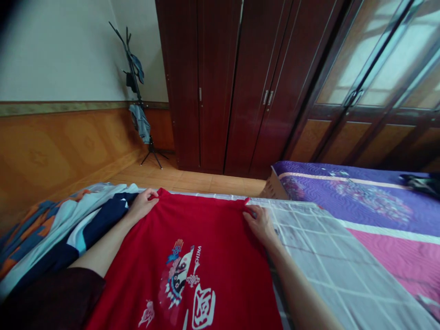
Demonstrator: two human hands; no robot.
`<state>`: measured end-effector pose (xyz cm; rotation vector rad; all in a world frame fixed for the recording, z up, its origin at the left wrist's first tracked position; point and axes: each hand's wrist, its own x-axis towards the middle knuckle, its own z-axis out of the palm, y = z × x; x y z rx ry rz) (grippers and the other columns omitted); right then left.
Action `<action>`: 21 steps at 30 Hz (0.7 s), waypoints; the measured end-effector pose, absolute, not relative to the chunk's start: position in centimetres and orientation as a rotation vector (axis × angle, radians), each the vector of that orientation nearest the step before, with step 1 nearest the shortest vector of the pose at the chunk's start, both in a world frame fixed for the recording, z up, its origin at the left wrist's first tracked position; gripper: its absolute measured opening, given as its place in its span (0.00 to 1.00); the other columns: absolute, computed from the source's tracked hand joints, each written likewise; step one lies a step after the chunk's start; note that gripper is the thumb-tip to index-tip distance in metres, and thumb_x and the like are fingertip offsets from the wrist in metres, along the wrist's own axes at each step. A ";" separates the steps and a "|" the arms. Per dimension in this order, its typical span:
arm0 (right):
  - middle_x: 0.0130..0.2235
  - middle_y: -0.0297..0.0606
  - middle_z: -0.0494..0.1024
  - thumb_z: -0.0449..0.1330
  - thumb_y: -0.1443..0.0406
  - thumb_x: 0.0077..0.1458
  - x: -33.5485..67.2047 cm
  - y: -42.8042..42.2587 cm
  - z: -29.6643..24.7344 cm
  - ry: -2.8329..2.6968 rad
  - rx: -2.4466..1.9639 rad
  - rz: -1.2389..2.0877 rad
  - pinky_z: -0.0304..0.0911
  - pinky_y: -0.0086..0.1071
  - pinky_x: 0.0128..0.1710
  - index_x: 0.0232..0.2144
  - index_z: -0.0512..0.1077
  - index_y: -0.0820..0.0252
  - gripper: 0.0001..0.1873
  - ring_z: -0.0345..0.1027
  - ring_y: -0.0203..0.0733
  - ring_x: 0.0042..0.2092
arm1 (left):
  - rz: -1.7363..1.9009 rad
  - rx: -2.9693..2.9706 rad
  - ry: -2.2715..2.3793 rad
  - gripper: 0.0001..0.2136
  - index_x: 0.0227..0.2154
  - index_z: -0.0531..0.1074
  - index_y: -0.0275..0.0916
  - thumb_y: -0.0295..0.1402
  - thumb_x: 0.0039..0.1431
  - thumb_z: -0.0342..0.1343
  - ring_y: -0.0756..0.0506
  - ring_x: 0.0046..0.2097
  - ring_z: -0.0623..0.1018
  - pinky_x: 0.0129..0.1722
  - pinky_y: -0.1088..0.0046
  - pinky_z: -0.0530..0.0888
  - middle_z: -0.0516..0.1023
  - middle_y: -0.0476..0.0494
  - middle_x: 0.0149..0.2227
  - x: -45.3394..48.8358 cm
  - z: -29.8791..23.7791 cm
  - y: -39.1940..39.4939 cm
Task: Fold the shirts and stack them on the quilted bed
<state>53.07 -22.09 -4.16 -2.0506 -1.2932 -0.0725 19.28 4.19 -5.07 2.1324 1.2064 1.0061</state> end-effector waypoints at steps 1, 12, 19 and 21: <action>0.38 0.40 0.80 0.53 0.59 0.50 52.6 -22.0 -4.0 -1.322 -2.018 -0.045 0.65 0.40 0.45 0.40 0.75 0.58 0.18 0.72 0.48 0.42 | 1.024 2.138 1.202 0.03 0.25 0.65 0.41 0.30 0.45 0.50 0.45 0.34 0.76 0.39 0.71 0.71 0.75 0.49 0.28 19.3 -5.0 4.2; 0.39 0.39 0.79 0.47 0.65 0.50 51.2 -22.4 -3.4 -1.258 -1.897 -0.091 0.65 0.37 0.46 0.33 0.74 0.57 0.16 0.73 0.44 0.43 | 1.074 2.229 1.310 0.07 0.21 0.68 0.41 0.31 0.45 0.45 0.44 0.31 0.74 0.35 0.71 0.68 0.74 0.48 0.25 19.1 -4.2 3.5; 0.38 0.39 0.79 0.53 0.69 0.44 51.8 -22.7 -3.0 -1.332 -2.007 -0.062 0.60 0.38 0.51 0.24 0.76 0.57 0.11 0.69 0.47 0.48 | 0.987 2.292 1.277 0.14 0.23 0.75 0.42 0.30 0.46 0.43 0.43 0.41 0.76 0.45 0.71 0.69 0.80 0.47 0.35 19.1 -4.2 3.4; 0.35 0.40 0.79 0.55 0.68 0.45 52.0 -22.7 -3.2 -1.335 -2.080 -0.052 0.59 0.41 0.51 0.27 0.78 0.57 0.11 0.69 0.49 0.47 | 0.965 2.313 1.261 0.14 0.24 0.76 0.42 0.31 0.47 0.43 0.43 0.42 0.76 0.46 0.71 0.69 0.80 0.47 0.36 19.1 -4.2 3.4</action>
